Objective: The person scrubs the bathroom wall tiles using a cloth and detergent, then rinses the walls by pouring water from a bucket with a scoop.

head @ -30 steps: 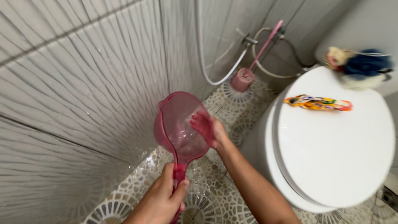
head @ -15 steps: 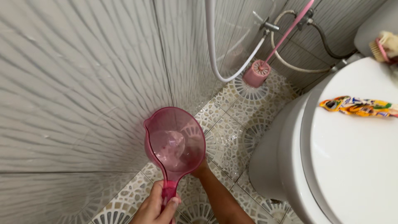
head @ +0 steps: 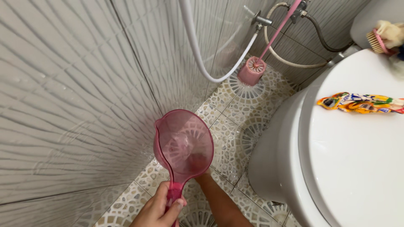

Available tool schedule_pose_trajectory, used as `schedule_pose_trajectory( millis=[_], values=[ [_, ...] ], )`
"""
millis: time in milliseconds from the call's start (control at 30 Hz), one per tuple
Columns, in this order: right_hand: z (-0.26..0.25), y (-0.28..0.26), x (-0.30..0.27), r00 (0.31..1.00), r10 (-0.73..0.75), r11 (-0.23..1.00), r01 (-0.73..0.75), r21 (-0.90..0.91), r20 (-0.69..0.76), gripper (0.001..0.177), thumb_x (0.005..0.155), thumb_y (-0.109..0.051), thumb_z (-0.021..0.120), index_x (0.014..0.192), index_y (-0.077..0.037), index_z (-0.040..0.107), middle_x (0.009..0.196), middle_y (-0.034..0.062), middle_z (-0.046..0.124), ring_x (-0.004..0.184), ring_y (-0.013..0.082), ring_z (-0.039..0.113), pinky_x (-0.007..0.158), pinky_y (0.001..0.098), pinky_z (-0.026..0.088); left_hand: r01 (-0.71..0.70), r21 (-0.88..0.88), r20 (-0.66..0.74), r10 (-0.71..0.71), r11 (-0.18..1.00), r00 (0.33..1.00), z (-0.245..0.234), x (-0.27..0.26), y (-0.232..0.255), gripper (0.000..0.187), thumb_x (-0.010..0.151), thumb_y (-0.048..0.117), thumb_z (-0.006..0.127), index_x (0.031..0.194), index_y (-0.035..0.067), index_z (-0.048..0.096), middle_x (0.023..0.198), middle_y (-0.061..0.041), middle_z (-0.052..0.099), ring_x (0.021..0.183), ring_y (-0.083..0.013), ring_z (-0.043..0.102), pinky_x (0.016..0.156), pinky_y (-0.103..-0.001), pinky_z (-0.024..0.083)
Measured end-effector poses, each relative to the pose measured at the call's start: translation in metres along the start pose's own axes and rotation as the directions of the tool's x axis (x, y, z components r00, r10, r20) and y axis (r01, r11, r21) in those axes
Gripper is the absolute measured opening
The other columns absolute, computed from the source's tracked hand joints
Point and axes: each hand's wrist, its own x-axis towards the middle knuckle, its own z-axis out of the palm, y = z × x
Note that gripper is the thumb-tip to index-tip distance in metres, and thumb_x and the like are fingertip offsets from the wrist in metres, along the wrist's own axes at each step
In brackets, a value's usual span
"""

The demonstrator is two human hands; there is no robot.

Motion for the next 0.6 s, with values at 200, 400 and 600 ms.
schedule_pose_trajectory(
  millis=[200, 400, 600],
  values=[
    [-0.042, 0.046, -0.037, 0.704, 0.68, 0.525, -0.662, 0.534, 0.205, 0.056, 0.082, -0.032, 0.072, 0.128, -0.003, 0.056, 0.114, 0.0245, 0.068, 0.106, 0.0435, 0.068, 0.09, 0.0549, 0.056, 0.137, 0.147, -0.012, -0.137, 0.98, 0.991, 0.01, -0.003, 0.057, 0.038, 0.096, 0.022, 0.063, 0.13, 0.015, 0.049, 0.07, -0.015, 0.069, 0.05, -0.0147, 0.068, 0.05, -0.03, 0.055],
    [-0.166, 0.094, -0.028, 0.742, 0.419, -0.732, -0.064, 0.678, 0.523, 0.055, 0.084, -0.024, 0.05, 0.135, -0.003, 0.058, 0.132, 0.0225, 0.063, 0.117, 0.0404, 0.065, 0.096, 0.0679, 0.053, 0.178, 0.372, -0.079, -0.159, 0.911, 0.984, 0.031, -0.001, 0.11, 0.039, 0.096, 0.029, 0.057, 0.13, 0.014, 0.043, 0.08, -0.017, 0.071, 0.06, -0.0233, 0.074, 0.06, -0.039, 0.057],
    [-0.289, 0.054, 0.017, 0.849, 0.387, -0.789, 0.104, 0.605, 0.359, 0.048, 0.087, -0.027, 0.049, 0.13, -0.008, 0.062, 0.131, 0.017, 0.064, 0.119, 0.0372, 0.061, 0.102, 0.0706, 0.045, -0.122, 0.648, -0.074, 0.222, 0.752, 0.972, 0.059, -0.015, 0.163, 0.042, 0.095, 0.023, 0.056, 0.125, -0.003, 0.043, 0.09, -0.029, 0.071, 0.083, -0.046, 0.071, 0.075, -0.053, 0.055]
  ],
)
